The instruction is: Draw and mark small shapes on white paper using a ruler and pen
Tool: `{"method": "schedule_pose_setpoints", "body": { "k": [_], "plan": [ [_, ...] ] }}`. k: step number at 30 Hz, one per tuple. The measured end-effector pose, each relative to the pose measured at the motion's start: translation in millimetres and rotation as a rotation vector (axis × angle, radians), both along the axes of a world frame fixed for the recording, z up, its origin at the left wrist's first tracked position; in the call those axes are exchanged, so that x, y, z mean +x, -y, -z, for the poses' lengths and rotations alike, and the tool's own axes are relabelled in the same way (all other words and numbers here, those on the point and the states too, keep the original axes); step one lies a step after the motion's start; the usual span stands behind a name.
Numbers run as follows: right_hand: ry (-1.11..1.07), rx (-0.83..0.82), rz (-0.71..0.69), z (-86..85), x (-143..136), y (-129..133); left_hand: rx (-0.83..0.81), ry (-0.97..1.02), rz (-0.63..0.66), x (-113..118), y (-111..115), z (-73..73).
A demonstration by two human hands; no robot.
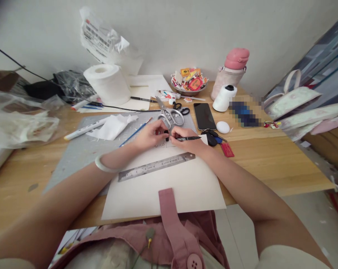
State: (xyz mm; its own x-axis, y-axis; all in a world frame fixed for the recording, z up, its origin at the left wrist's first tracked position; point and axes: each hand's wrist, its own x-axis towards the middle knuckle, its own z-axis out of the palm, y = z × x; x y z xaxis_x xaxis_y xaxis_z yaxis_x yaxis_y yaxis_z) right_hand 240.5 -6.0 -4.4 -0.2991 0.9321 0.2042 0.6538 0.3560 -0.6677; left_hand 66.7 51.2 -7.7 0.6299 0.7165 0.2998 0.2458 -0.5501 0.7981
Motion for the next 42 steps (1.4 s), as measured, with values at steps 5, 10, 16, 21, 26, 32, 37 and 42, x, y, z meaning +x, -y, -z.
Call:
{"method": "schedule_pose_setpoints", "body": {
  "k": [5, 10, 16, 21, 26, 32, 37, 42],
  "plan": [
    [0.055, 0.019, -0.045, -2.1, -2.0, 2.9, -0.008, -0.004, 0.007, 0.1, -0.7, 1.1],
    [0.082, 0.018, -0.068, -1.3, -2.4, 4.1, -0.01, -0.019, 0.007, -0.1, -1.0, 2.0],
    [0.084, 0.01, -0.074, -2.9, -2.4, 4.9, -0.038, -0.036, -0.005, 0.3, -1.6, 2.1],
    [0.094, 0.037, -0.08, -0.4, -2.4, 4.0, -0.019, -0.043, 0.001, 0.2, -2.0, 2.1],
    [0.137, 0.019, -0.125, -1.7, -2.2, 3.8, 0.001, -0.048, 0.029, -0.8, -2.8, 2.6],
    [0.171, -0.002, -0.126, -5.7, -3.4, 4.7, 0.06, -0.09, 0.038, -2.3, -2.4, -0.4],
    [0.169, 0.001, -0.138, -4.9, -3.8, 4.8, 0.092, -0.105, 0.051, -2.7, -2.3, -1.2],
    [0.056, -0.019, -0.073, -4.0, -2.0, 3.1, 0.09, -0.107, 0.052, -2.3, -3.0, -0.3]
  ]
}}
